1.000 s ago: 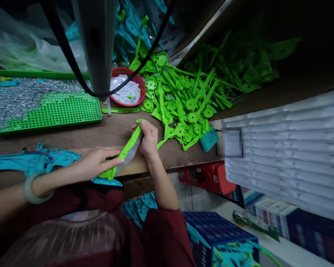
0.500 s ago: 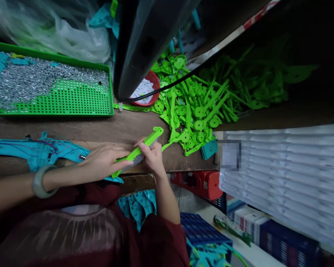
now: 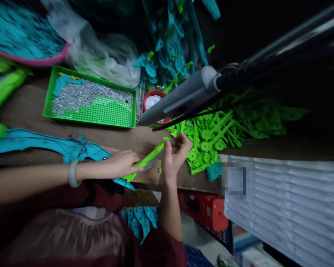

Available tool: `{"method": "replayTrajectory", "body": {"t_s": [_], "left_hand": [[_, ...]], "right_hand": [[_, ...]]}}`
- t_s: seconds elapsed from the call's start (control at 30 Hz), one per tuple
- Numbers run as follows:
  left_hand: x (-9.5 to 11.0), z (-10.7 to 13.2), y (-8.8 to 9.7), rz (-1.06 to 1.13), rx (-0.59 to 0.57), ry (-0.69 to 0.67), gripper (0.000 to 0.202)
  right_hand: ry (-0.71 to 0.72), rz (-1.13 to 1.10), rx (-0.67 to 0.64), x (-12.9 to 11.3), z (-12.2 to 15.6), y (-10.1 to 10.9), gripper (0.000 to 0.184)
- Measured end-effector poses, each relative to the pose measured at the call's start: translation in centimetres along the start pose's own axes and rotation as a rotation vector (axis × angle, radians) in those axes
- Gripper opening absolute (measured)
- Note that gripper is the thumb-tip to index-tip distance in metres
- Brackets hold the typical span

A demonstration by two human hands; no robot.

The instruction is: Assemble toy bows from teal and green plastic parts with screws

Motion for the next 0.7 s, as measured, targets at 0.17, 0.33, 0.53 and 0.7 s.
{"method": "replayTrajectory", "body": {"t_s": [0.17, 0.33, 0.53, 0.7], "left_hand": [[2.3, 3.4, 1.7, -0.28, 0.002, -0.097, 0.03], [1.4, 5.7, 10.4, -0.646, 0.137, -0.133, 0.036], [-3.4, -0.3, 17.3, -0.687, 0.001, -0.263, 0.047], [-2.9, 3.4, 15.8, -0.751, 0.179, -0.235, 0.054]], "right_hand": [[0.271, -0.397, -0.391, -8.9, -4.3, -5.9, 0.046], [0.285, -0.55, -0.429, -13.0, -7.5, -7.3, 0.031], [0.274, -0.769, -0.401, -14.8, -9.4, -9.7, 0.041], [0.118, -0.738, -0.228, -13.0, -8.8, -14.2, 0.034]]}}
Point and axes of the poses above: each hand's wrist, its own z-axis away from the middle knuckle, its own y-axis out of the back of the hand, x = y × z, the point moved 6 cm from there along -z, towards the middle knuckle, and after that the axes turned 11 degrees about z, right-handed, at the moved point
